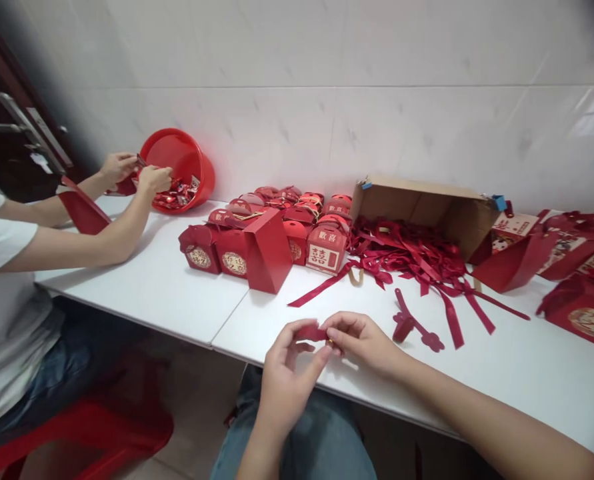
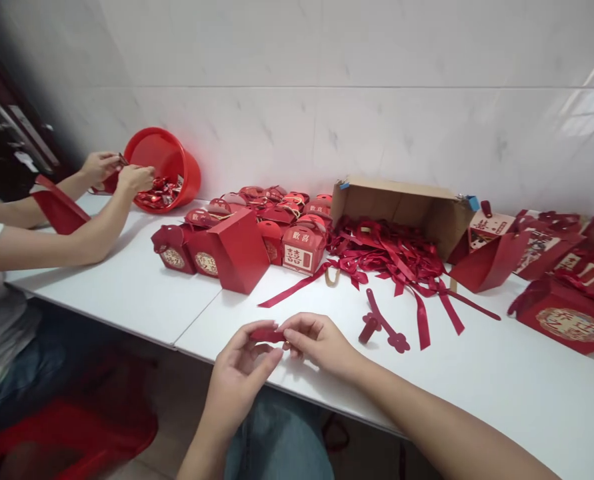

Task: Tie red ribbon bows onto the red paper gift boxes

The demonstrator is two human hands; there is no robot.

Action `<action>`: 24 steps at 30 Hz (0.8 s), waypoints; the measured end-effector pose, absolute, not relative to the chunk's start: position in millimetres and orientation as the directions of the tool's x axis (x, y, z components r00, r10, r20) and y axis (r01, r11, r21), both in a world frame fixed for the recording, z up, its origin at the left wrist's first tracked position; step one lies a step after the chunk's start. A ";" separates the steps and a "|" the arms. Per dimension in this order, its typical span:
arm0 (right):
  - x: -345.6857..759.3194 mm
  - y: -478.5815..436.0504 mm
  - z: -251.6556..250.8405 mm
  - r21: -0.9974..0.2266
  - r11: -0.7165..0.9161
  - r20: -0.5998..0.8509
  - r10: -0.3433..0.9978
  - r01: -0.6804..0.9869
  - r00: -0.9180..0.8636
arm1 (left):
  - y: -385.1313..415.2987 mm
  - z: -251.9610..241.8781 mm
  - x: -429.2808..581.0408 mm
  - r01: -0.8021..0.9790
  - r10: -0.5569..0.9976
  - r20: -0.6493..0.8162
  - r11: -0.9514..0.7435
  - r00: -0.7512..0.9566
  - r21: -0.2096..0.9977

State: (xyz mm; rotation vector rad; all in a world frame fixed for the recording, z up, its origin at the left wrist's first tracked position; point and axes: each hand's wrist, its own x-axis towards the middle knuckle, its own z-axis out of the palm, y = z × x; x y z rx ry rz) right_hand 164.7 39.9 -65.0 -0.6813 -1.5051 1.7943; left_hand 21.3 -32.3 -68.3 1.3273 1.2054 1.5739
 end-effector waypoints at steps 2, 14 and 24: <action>163.4 36.7 -63.0 -0.986 -0.056 0.054 0.785 -0.156 -0.618 | -35.4 -73.0 22.8 0.067 0.918 0.304 -0.297 -0.255 0.952; 164.8 26.4 -59.4 -0.995 0.020 0.073 0.819 -0.097 -0.570 | -42.2 -84.8 32.6 0.175 0.798 0.320 -0.268 -0.511 0.948; 167.6 22.7 -57.3 -0.988 0.125 0.153 0.824 -0.087 -0.546 | -44.6 -92.3 33.4 0.101 0.801 0.389 -0.387 -0.455 0.916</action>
